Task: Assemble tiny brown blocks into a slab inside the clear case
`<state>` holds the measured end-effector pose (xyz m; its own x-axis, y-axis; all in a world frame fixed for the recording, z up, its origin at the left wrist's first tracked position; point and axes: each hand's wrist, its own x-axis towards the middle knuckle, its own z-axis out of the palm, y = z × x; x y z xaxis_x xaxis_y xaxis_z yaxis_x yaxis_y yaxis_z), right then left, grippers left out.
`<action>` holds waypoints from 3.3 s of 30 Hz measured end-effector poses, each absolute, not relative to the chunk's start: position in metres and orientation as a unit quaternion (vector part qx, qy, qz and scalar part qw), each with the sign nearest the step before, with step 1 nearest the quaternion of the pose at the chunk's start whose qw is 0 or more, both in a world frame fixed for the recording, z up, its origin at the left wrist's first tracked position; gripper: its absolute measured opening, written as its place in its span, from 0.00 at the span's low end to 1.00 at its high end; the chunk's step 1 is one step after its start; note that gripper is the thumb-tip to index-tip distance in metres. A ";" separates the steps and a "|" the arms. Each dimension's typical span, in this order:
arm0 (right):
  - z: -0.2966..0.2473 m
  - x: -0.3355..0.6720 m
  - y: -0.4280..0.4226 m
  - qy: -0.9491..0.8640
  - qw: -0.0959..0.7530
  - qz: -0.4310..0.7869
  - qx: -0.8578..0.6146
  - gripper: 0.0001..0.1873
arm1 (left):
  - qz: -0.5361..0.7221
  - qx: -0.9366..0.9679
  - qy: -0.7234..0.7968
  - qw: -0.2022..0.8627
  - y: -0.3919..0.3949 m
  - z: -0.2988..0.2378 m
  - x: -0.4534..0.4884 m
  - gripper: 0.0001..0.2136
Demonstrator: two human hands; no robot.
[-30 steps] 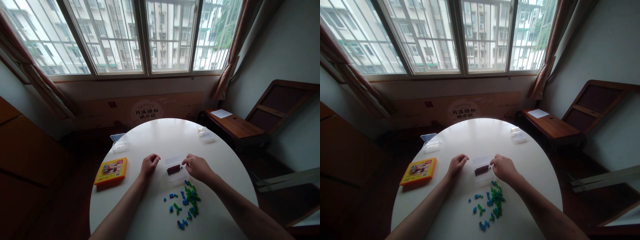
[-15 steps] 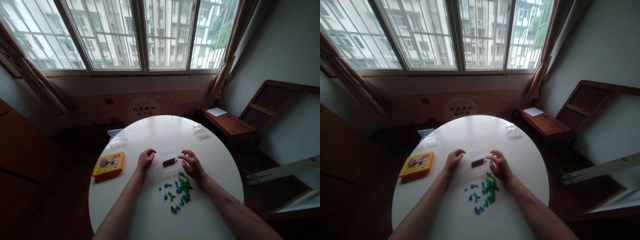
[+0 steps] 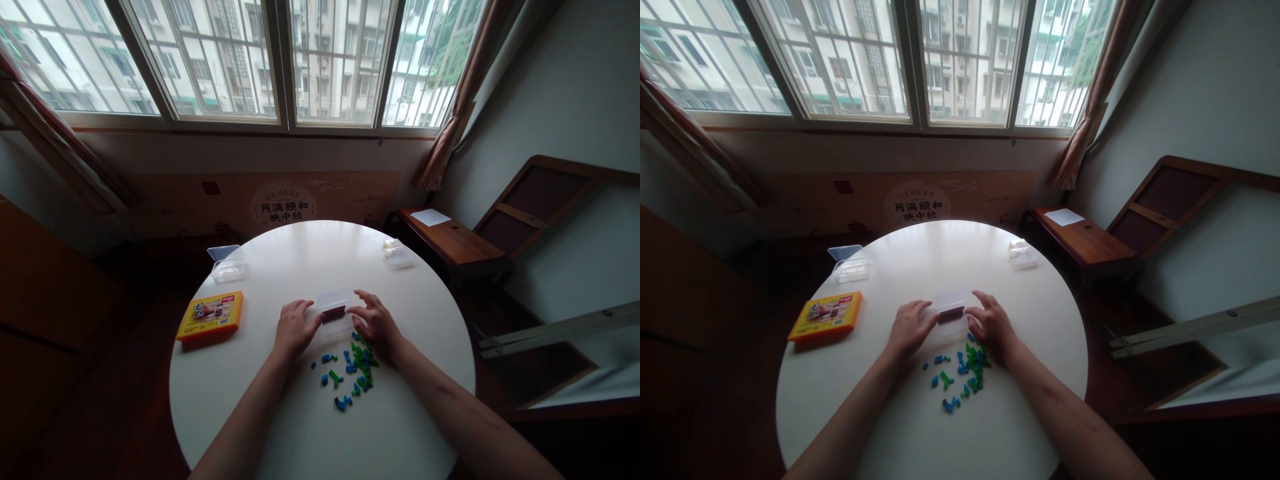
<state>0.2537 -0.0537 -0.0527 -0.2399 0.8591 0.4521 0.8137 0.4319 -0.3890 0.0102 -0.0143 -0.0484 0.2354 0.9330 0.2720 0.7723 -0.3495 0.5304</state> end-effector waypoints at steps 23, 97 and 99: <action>-0.050 0.248 -0.054 -0.792 0.273 0.006 -0.546 0.17 | 0.222 0.804 0.544 0.096 -0.018 -0.055 0.015 0.19; 0.003 0.224 -0.120 -0.855 0.345 0.100 -0.374 0.08 | 0.260 0.797 0.522 0.157 -0.013 -0.048 0.007 0.16; 0.010 0.216 -0.135 -0.901 0.248 0.129 -0.331 0.09 | 0.266 0.795 0.522 0.158 -0.014 -0.049 0.007 0.15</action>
